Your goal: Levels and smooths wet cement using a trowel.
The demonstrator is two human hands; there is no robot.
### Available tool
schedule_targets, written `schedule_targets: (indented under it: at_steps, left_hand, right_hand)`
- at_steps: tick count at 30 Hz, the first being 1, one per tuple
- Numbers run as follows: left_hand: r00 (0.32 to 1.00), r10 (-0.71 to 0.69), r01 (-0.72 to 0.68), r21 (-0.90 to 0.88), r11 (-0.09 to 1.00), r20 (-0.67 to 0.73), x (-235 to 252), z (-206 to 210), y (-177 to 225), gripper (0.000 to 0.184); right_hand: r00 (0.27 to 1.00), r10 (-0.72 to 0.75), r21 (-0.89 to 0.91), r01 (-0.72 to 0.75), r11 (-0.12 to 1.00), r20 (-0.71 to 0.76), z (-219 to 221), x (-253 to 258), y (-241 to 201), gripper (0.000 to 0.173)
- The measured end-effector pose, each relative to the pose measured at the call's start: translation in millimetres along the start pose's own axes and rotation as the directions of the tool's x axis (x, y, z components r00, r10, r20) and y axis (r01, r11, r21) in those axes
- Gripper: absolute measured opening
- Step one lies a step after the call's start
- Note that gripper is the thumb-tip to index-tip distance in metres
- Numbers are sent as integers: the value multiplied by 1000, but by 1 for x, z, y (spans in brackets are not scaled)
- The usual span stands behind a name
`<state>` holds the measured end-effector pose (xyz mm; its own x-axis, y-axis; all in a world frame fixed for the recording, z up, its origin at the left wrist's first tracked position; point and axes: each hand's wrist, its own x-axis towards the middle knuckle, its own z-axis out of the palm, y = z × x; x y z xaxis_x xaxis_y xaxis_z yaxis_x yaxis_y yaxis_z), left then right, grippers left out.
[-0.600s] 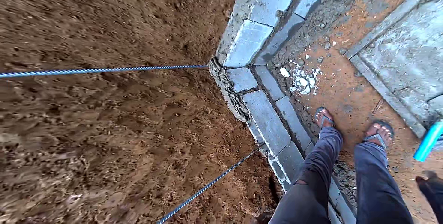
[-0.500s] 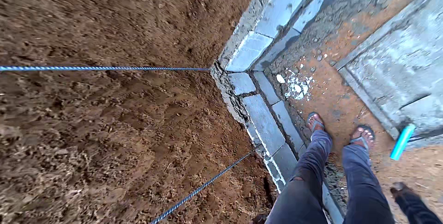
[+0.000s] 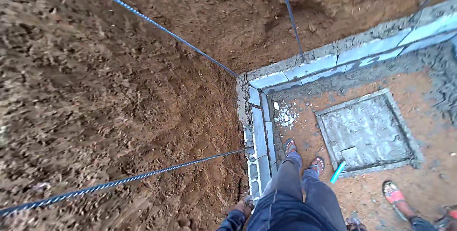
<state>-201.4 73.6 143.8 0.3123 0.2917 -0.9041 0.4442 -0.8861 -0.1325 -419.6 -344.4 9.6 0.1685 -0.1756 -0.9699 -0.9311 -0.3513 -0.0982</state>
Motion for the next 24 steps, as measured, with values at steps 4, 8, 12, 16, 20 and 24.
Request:
schedule_targets:
  at_steps: [4, 8, 12, 16, 20, 24]
  left_hand:
    - [995, 100, -100, -6, 995, -23, -14, -14, 7, 34]
    - [998, 26, -36, -195, 980, -55, -13, -30, 13, 35]
    - [993, 52, -83, -318, 945, -106, -9, -64, 35, 36]
    - [967, 125, -206, -387, 899, -223, 2, -102, 53, 32]
    - [931, 151, -310, -499, 809, -333, 14, -148, 76, 32]
    - [889, 258, -415, -425, 804, -379, -24, -175, 82, 40]
  right_hand:
    - [961, 237, 416, -277, 866, 146, -38, -18, -15, 42]
    - [970, 238, 319, -210, 924, -53, -60, -6, -25, 55]
    - [981, 190, 290, -172, 941, -35, -83, 14, -62, 44]
    - [987, 151, 354, -126, 927, -45, -86, 37, -92, 41]
    - [993, 105, 224, -93, 970, -44, -104, 19, -181, 44]
    - [945, -311, -92, 303, 949, -96, -121, -82, -298, 44]
